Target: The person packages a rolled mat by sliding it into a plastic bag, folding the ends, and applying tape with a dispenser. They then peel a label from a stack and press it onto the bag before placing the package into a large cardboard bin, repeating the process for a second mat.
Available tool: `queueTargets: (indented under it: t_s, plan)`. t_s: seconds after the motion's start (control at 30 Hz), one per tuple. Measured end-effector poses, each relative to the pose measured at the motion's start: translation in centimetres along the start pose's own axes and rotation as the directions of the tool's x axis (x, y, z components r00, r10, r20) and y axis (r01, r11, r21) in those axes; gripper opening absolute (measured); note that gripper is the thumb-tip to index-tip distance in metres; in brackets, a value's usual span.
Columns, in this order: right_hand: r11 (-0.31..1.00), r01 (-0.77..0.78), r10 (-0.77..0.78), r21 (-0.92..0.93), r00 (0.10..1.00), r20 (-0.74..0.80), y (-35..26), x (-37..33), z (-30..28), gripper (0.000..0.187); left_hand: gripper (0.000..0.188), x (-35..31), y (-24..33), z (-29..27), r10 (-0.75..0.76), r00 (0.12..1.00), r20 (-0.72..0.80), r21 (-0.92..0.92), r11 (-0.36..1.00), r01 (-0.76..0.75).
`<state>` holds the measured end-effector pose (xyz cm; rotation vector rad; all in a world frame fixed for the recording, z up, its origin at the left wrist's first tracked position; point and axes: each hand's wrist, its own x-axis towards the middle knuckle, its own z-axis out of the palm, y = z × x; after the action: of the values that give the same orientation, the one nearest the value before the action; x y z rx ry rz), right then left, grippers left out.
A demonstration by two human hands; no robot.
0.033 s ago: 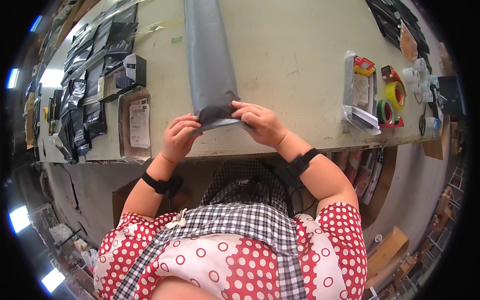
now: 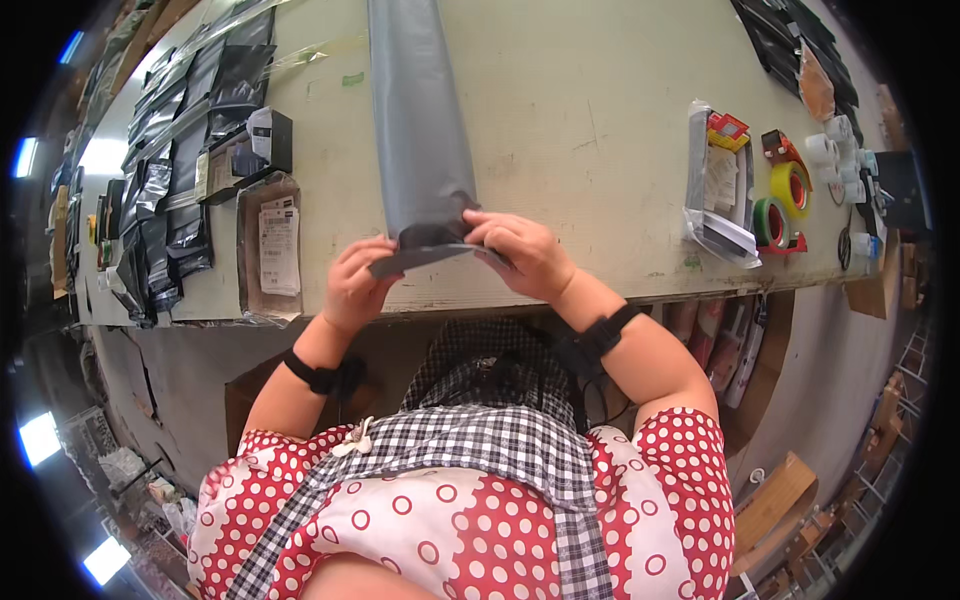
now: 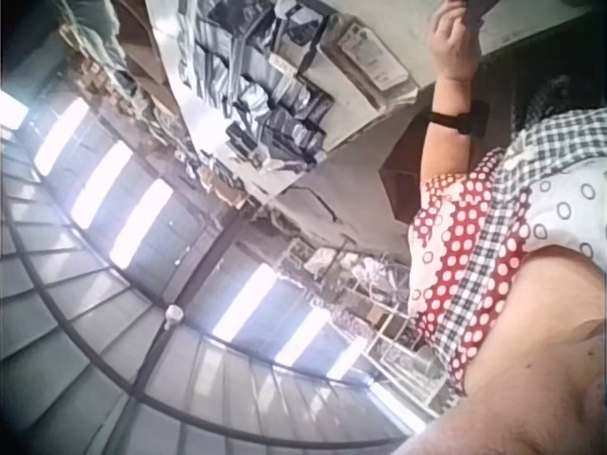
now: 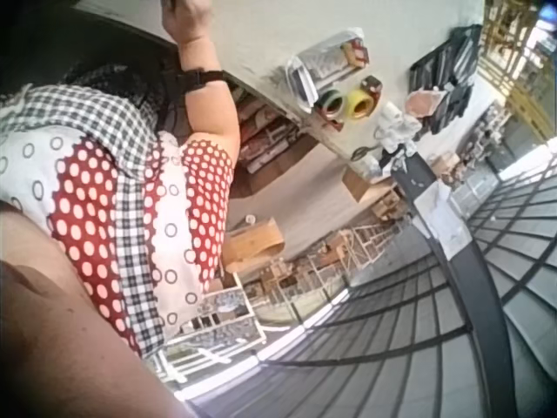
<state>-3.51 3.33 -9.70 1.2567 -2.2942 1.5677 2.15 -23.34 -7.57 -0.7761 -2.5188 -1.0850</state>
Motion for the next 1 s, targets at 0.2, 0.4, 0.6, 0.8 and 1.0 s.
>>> queueTargets:
  t_s: [0.2,0.4,0.6,0.8,1.0]
  plan:
    - [0.889,-0.383,0.384,0.250,0.922,0.047,-6.6,-6.9,0.4,0.011,0.013,-5.0,8.5,0.6,-0.354,0.935,0.034,-0.292,0.891,0.348]
    - [0.639,-0.585,0.683,0.500,0.730,-0.019,-9.2,-10.1,2.9,0.008,0.015,-8.6,9.3,3.4,-0.755,0.644,0.122,-0.582,0.471,0.662]
    - [0.744,-0.452,0.590,0.493,0.790,-0.167,-10.0,-12.0,3.7,0.009,0.012,-8.0,10.4,2.1,-0.210,0.968,-0.134,-0.357,0.922,0.150]
    - [0.770,-0.487,0.553,0.411,0.832,-0.051,-9.5,-12.5,3.2,0.025,0.015,-9.2,10.6,2.6,-0.169,0.984,-0.064,-0.358,0.924,0.136]
    - [0.787,-0.459,0.533,0.411,0.843,-0.079,-9.7,-11.9,2.9,0.028,0.021,-9.7,11.7,3.0,-0.332,0.942,-0.055,-0.435,0.857,0.277]
